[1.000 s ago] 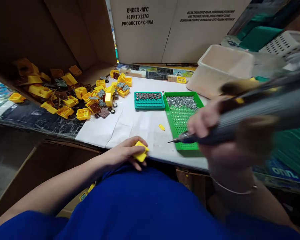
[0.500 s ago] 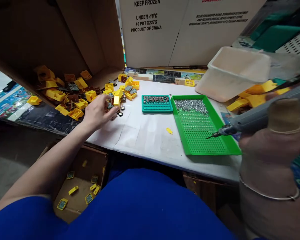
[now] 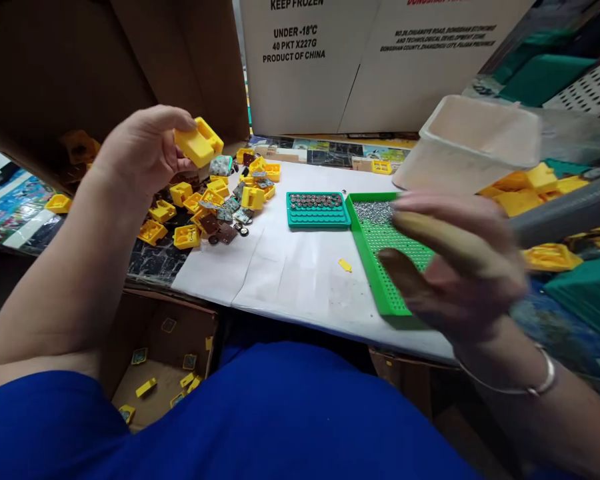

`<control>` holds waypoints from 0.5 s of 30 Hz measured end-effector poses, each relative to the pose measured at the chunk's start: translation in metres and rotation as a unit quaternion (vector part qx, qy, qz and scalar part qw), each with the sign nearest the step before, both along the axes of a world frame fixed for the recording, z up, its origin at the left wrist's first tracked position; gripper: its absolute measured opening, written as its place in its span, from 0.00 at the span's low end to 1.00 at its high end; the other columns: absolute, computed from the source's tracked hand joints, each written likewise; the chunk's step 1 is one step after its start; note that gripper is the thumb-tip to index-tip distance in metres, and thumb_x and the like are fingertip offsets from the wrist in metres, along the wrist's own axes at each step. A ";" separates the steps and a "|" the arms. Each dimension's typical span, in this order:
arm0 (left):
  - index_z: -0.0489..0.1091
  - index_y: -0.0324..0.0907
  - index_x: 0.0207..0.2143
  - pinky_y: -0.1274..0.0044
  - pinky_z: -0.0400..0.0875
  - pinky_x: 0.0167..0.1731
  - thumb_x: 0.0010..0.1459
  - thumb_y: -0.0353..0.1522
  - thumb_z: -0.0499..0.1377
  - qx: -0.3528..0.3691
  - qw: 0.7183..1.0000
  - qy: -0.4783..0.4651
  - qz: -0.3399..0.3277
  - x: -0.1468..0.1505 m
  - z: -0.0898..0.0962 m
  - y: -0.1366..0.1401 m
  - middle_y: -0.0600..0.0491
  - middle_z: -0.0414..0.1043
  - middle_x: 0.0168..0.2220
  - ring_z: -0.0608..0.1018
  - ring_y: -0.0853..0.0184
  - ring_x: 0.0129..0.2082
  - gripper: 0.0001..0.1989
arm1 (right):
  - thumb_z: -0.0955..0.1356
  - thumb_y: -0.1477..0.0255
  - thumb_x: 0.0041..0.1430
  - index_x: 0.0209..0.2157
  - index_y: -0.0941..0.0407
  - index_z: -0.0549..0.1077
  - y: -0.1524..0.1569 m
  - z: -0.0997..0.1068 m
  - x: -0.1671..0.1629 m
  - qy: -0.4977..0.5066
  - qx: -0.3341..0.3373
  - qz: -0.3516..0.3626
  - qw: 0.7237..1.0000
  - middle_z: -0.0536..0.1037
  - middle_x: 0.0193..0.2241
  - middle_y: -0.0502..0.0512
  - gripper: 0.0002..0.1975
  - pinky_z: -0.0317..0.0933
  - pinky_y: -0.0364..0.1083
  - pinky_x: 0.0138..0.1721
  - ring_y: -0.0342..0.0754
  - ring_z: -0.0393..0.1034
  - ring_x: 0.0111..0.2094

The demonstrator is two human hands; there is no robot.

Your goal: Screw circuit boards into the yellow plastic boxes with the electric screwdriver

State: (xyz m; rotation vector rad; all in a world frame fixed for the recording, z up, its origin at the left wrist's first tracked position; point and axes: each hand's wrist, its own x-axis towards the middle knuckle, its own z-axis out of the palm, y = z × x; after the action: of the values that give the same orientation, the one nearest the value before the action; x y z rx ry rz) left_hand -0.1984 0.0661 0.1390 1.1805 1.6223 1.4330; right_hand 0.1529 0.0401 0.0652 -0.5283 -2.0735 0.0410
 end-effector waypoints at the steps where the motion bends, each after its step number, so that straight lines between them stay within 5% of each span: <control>1: 0.65 0.40 0.31 0.71 0.71 0.36 0.47 0.25 0.59 0.011 1.000 -0.021 -0.012 0.001 0.008 -0.004 0.56 0.65 0.26 0.73 0.70 0.29 0.08 | 0.71 0.75 0.58 0.56 0.46 0.70 -0.001 0.002 -0.014 0.008 0.013 0.030 0.999 0.76 0.47 0.57 0.24 0.69 0.57 0.50 0.53 0.72 0.49; 3: 0.68 0.40 0.30 0.72 0.72 0.35 0.47 0.25 0.59 0.023 0.998 -0.044 -0.025 0.008 0.018 -0.013 0.55 0.66 0.28 0.73 0.70 0.29 0.05 | 0.70 0.75 0.60 0.52 0.53 0.73 0.005 0.003 -0.042 0.016 -0.087 0.075 0.993 0.76 0.45 0.58 0.18 0.72 0.53 0.47 0.50 0.74 0.46; 6: 0.70 0.40 0.26 0.76 0.69 0.25 0.48 0.24 0.57 0.026 0.995 -0.077 -0.053 0.026 0.025 -0.027 0.52 0.64 0.28 0.71 0.70 0.26 0.04 | 0.71 0.71 0.56 0.57 0.54 0.68 0.028 -0.002 -0.081 0.006 -0.313 0.131 0.941 0.70 0.56 0.60 0.26 0.72 0.54 0.49 0.52 0.70 0.53; 10: 0.70 0.36 0.30 0.81 0.65 0.20 0.50 0.22 0.55 0.007 0.985 -0.143 -0.097 0.050 0.026 -0.042 0.53 0.64 0.26 0.70 0.73 0.23 0.06 | 0.72 0.75 0.49 0.63 0.53 0.60 0.046 -0.009 -0.119 0.010 -0.555 0.232 0.799 0.59 0.66 0.61 0.39 0.71 0.53 0.53 0.53 0.69 0.56; 13: 0.70 0.36 0.32 0.80 0.67 0.20 0.49 0.22 0.54 -0.014 0.980 -0.164 -0.111 0.056 0.024 -0.048 0.52 0.66 0.26 0.71 0.72 0.22 0.08 | 0.72 0.76 0.49 0.56 0.55 0.67 0.044 -0.011 -0.130 -0.006 -0.665 0.297 0.685 0.68 0.60 0.61 0.31 0.74 0.50 0.46 0.50 0.75 0.48; 15: 0.70 0.36 0.34 0.80 0.68 0.22 0.49 0.22 0.54 -0.018 0.980 -0.153 -0.126 0.052 0.018 -0.050 0.52 0.67 0.27 0.71 0.72 0.22 0.09 | 0.71 0.75 0.51 0.48 0.58 0.73 0.042 -0.013 -0.128 -0.011 -0.700 0.300 0.648 0.77 0.48 0.59 0.20 0.75 0.48 0.43 0.46 0.77 0.40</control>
State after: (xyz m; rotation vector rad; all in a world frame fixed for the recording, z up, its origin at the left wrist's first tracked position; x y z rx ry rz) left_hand -0.1462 0.0161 0.1569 1.0438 1.2351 1.3408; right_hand 0.0248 0.0820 0.0519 -0.6375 -1.7551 2.1551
